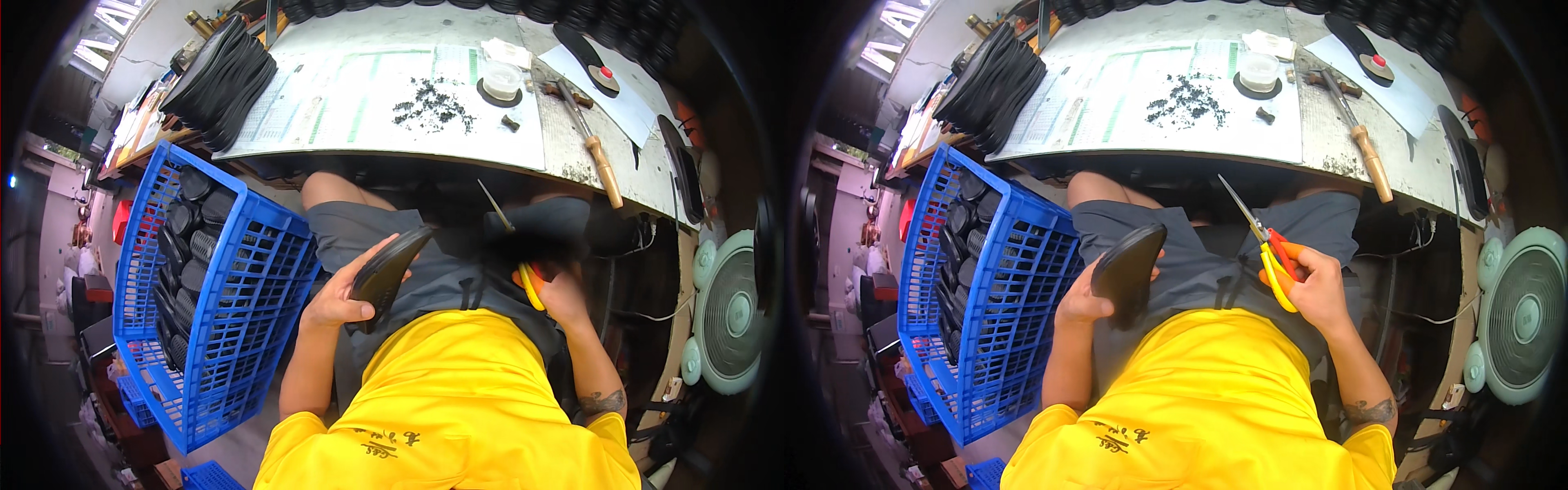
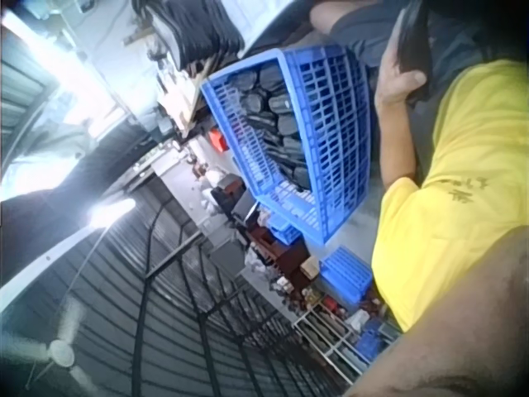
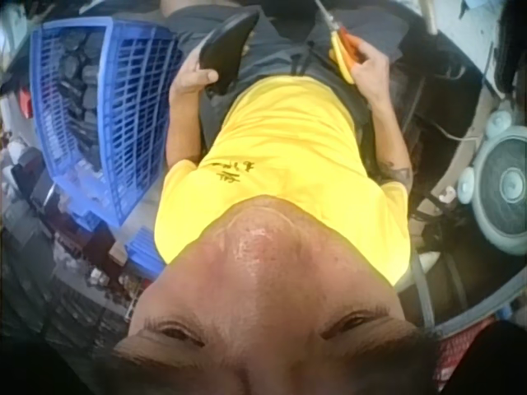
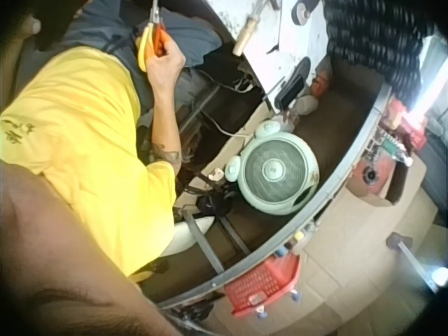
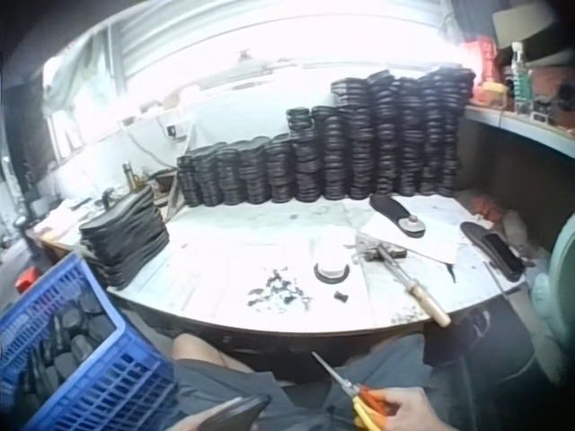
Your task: Trim excess material from the edges of shoe soles using a trimming tool and scissors.
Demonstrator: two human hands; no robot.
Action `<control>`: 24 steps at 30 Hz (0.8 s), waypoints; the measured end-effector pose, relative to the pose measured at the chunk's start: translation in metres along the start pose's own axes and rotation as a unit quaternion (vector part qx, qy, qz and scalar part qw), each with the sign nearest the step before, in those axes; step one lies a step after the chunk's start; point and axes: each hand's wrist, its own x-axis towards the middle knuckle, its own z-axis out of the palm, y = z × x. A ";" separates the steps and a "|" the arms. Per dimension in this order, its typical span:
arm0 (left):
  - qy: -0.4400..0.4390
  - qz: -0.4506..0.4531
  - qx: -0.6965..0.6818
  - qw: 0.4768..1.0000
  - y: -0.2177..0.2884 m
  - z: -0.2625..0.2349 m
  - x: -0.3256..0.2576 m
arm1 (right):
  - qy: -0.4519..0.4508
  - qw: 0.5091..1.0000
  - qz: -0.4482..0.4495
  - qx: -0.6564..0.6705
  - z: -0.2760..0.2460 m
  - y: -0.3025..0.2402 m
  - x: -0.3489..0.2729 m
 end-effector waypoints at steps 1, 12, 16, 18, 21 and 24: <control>-0.001 0.001 -0.002 1.000 -0.001 0.000 0.000 | -0.002 1.000 -0.012 -0.016 -0.002 -0.002 0.000; 0.126 -0.039 0.023 0.991 0.001 0.011 0.005 | 0.012 0.999 0.023 0.035 -0.001 0.019 0.001; 0.155 -0.046 0.018 0.987 -0.003 0.010 0.004 | -0.011 0.999 0.029 -0.011 -0.001 0.026 0.004; 0.149 -0.046 -0.005 0.988 -0.006 0.009 0.004 | -0.004 1.000 0.025 0.005 -0.001 0.024 0.005; 0.142 -0.054 0.000 0.988 -0.010 0.007 0.009 | 0.020 0.999 0.043 0.019 -0.002 0.017 0.000; 0.142 -0.062 -0.029 0.987 -0.012 0.004 0.008 | 0.030 0.998 -0.044 -0.033 -0.006 0.013 0.001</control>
